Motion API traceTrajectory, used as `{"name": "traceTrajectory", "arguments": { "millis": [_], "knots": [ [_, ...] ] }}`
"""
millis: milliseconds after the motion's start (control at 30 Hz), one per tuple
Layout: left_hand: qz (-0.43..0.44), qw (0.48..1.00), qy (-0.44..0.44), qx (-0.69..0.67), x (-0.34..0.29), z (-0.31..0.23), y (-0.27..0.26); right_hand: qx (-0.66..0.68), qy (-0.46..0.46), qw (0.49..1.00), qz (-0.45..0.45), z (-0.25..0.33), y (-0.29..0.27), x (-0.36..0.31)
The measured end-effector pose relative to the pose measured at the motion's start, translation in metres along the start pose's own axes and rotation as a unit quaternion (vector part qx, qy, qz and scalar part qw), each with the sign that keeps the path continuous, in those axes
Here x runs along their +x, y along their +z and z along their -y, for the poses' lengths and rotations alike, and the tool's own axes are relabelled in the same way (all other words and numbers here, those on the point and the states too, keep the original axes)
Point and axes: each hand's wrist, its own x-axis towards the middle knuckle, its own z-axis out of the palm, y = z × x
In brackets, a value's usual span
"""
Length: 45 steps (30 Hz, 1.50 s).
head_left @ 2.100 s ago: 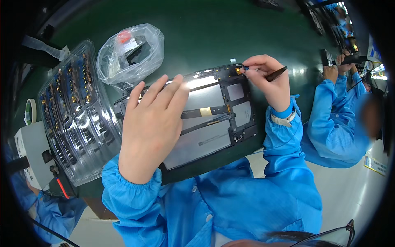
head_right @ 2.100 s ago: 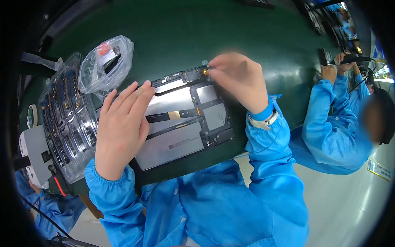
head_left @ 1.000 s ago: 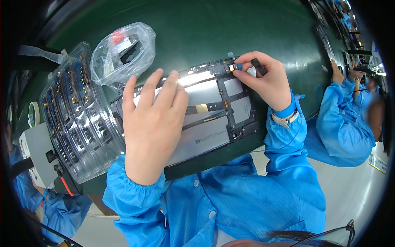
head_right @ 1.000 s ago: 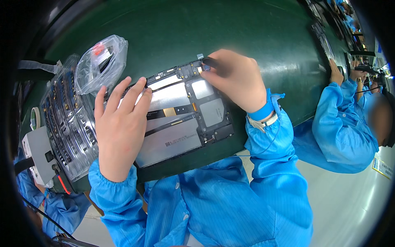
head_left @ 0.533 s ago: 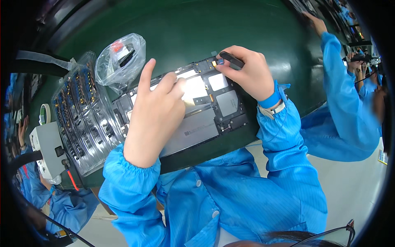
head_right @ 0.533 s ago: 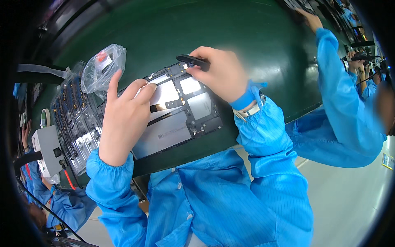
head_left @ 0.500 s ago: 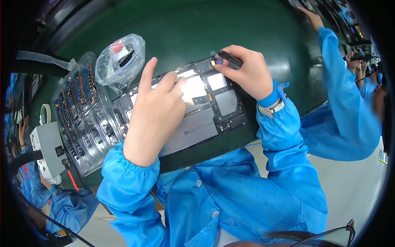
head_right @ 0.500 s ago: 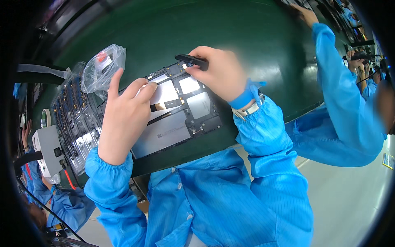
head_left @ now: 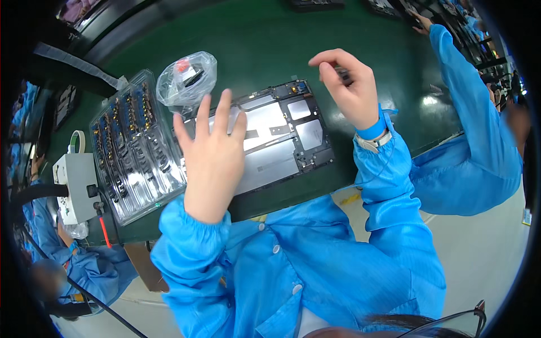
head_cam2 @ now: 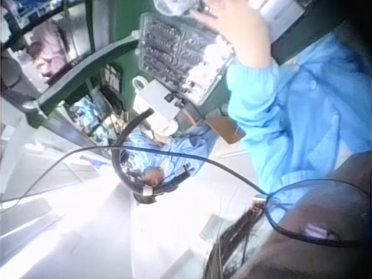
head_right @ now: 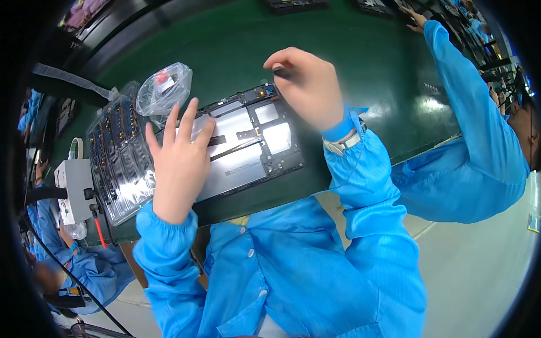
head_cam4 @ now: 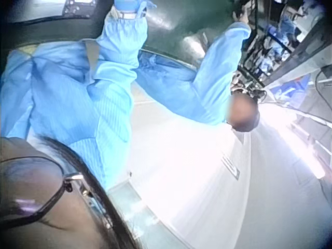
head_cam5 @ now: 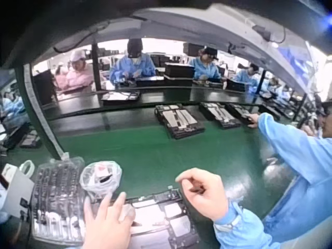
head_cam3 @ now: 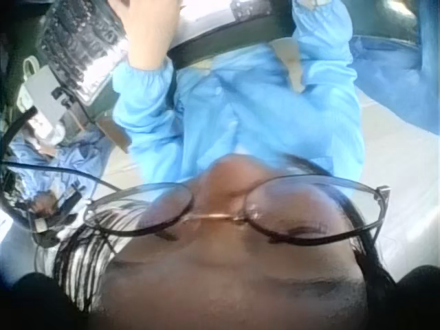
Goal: Assembling internal components and attaching the screen to a tablet device on a production line.
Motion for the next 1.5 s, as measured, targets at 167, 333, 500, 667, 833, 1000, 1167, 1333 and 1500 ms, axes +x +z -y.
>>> {"name": "traceTrajectory", "arguments": {
  "millis": [167,333,500,667,833,1000,1167,1333,1500],
  "knots": [
    [0.006,0.970,-0.015,-0.243,-0.056,-0.027,-0.034,-0.115,-0.198,0.950,0.212,0.014,0.023,0.009],
    [0.070,0.738,-0.032,-0.670,-0.108,-0.042,-0.005,-0.225,-0.229,0.902,0.290,0.006,0.058,0.011],
    [0.108,0.090,-0.345,-0.928,-0.119,-0.051,0.006,-0.283,-0.257,0.877,0.292,-0.004,0.070,0.005],
    [0.044,0.122,-0.305,-0.944,-0.124,-0.058,0.017,-0.225,-0.233,0.887,0.329,0.005,0.070,0.000],
    [0.093,0.516,-0.228,-0.820,-0.126,-0.062,0.002,-0.184,-0.219,0.889,0.358,0.007,0.060,0.003],
    [-0.158,0.285,-0.351,-0.878,-0.091,-0.102,0.019,-0.183,-0.174,0.886,0.390,0.028,0.060,0.007],
    [-0.243,0.352,-0.312,-0.848,-0.078,-0.114,-0.004,-0.053,-0.228,0.946,0.225,0.053,0.033,-0.005],
    [-0.257,0.689,-0.104,-0.669,-0.058,-0.078,-0.061,0.174,-0.169,0.967,0.078,0.083,0.015,-0.021],
    [-0.329,0.852,-0.050,-0.405,-0.048,-0.087,-0.073,0.243,-0.177,0.953,0.031,0.056,0.023,-0.020]
  ]
}}
